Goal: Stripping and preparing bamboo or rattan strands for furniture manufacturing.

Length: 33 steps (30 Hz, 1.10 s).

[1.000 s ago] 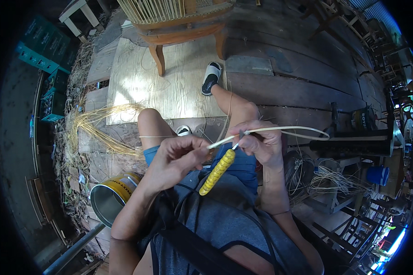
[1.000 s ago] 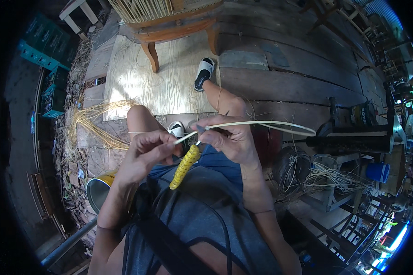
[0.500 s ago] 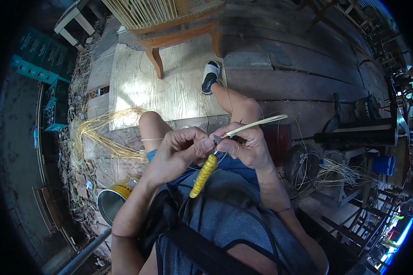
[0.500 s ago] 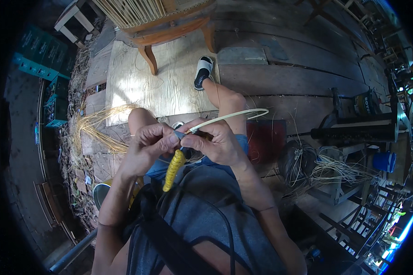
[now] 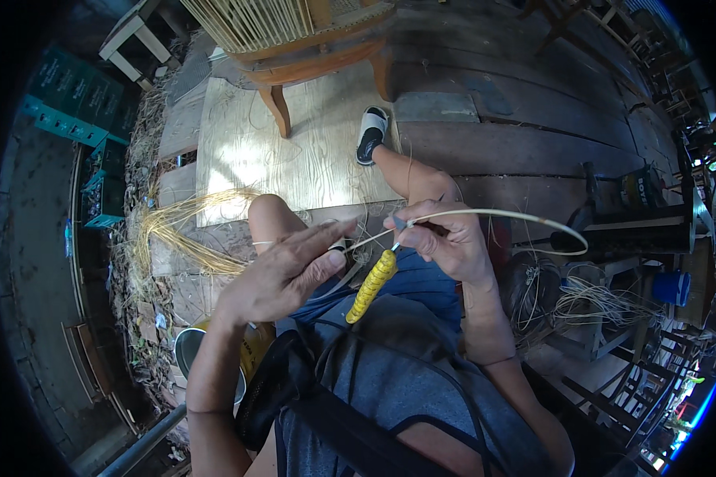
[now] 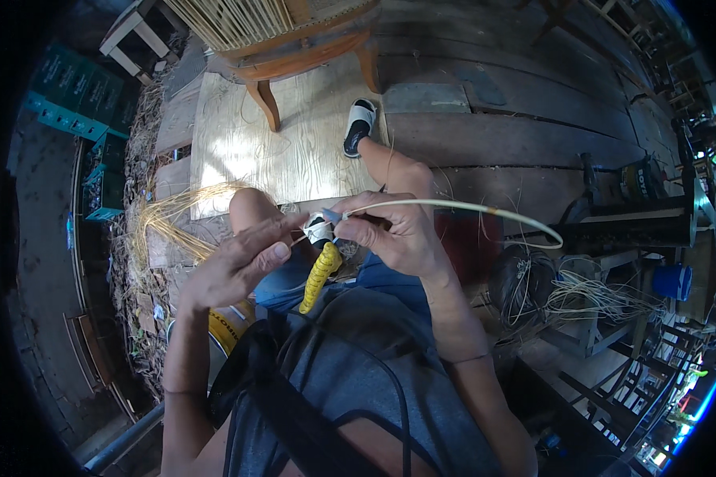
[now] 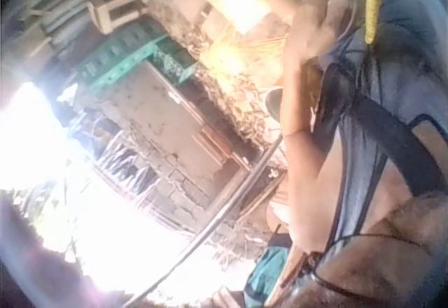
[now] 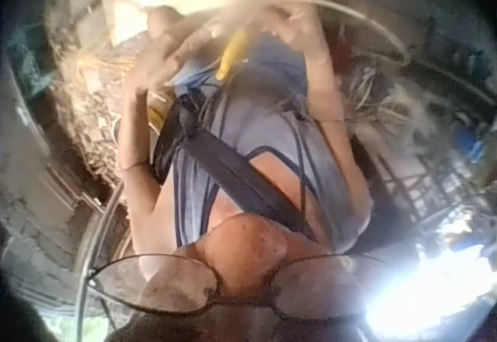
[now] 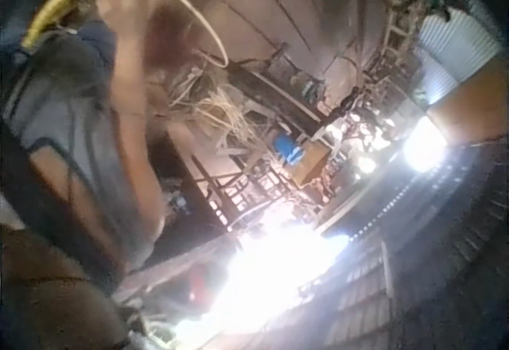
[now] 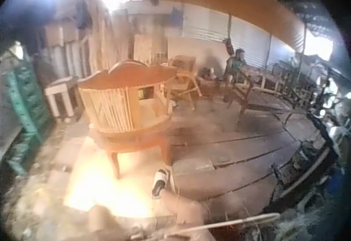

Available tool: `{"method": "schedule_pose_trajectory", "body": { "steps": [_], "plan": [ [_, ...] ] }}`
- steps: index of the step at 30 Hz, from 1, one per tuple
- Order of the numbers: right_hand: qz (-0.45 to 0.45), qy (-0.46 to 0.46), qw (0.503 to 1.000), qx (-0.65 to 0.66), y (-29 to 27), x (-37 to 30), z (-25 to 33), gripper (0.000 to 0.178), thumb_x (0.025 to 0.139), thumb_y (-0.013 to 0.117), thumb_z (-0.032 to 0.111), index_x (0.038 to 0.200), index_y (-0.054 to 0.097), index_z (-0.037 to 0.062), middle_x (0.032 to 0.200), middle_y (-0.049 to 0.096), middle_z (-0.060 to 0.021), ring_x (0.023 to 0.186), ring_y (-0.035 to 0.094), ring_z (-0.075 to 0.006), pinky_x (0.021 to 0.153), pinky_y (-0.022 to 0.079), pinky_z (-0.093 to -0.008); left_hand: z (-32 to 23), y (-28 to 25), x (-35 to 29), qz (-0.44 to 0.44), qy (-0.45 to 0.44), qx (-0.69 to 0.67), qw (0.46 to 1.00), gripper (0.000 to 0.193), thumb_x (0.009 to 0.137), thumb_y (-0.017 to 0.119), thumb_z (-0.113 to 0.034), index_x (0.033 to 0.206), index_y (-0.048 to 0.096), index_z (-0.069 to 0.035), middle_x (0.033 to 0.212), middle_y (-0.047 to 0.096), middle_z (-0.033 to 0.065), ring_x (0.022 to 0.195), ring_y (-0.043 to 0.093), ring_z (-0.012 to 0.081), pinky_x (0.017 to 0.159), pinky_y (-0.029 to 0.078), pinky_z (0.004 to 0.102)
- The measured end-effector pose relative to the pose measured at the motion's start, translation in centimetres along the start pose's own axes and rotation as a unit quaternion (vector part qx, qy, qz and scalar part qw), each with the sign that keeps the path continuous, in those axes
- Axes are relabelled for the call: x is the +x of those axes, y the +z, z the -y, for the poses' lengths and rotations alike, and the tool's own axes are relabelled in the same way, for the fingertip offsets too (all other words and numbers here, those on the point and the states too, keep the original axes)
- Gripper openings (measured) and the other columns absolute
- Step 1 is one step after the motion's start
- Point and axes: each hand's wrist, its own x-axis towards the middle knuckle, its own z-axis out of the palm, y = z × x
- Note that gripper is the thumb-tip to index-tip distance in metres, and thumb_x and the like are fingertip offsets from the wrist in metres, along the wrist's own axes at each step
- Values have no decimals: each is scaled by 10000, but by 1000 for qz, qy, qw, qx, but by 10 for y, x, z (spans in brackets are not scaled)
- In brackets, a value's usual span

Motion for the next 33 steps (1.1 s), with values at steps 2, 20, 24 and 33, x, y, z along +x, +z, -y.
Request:
{"method": "schedule_pose_trajectory", "body": {
  "steps": [2, 20, 24, 33],
  "plan": [
    [34, -18, 999, -34, 3, 1, -1, 207, 864, 666, 119, 992, 673, -43, 943, 684, -117, 572, 547, -46, 508, 422, -154, 1, -9, 7, 12, 93, 33, 995, 448, 992, 435, -316, 1285, 481, 21, 972, 615, 142, 877, 597, 202, 825, 469, 314],
    [-57, 38, 990, 121, -4, -8, 2, 189, 840, 697, 117, 963, 674, -25, 809, 664, -70, 577, 539, -50, 522, 400, -164, -14, 22, -6, -45, -130, -406, 903, 181, 941, 580, -153, 889, 603, 19, 741, 548, -28, 668, 431, 24, 597, 358, 172],
    [-54, 30, 996, 66, -10, -9, 0, 218, 830, 705, 118, 992, 678, -25, 842, 671, -83, 598, 562, -85, 576, 443, -182, -11, 24, -11, -47, -158, -409, 898, 168, 941, 576, -138, 886, 603, 17, 741, 557, -25, 625, 429, 19, 560, 345, 162],
    [59, 64, 991, 103, 21, -4, 7, 185, 851, 683, 95, 980, 612, -18, 788, 631, -36, 652, 574, -57, 570, 456, -196, -8, 40, 4, -47, -121, -500, 856, 170, 947, 568, -158, 927, 599, 8, 777, 564, -28, 647, 434, 14, 562, 340, 164]
  ]
}}
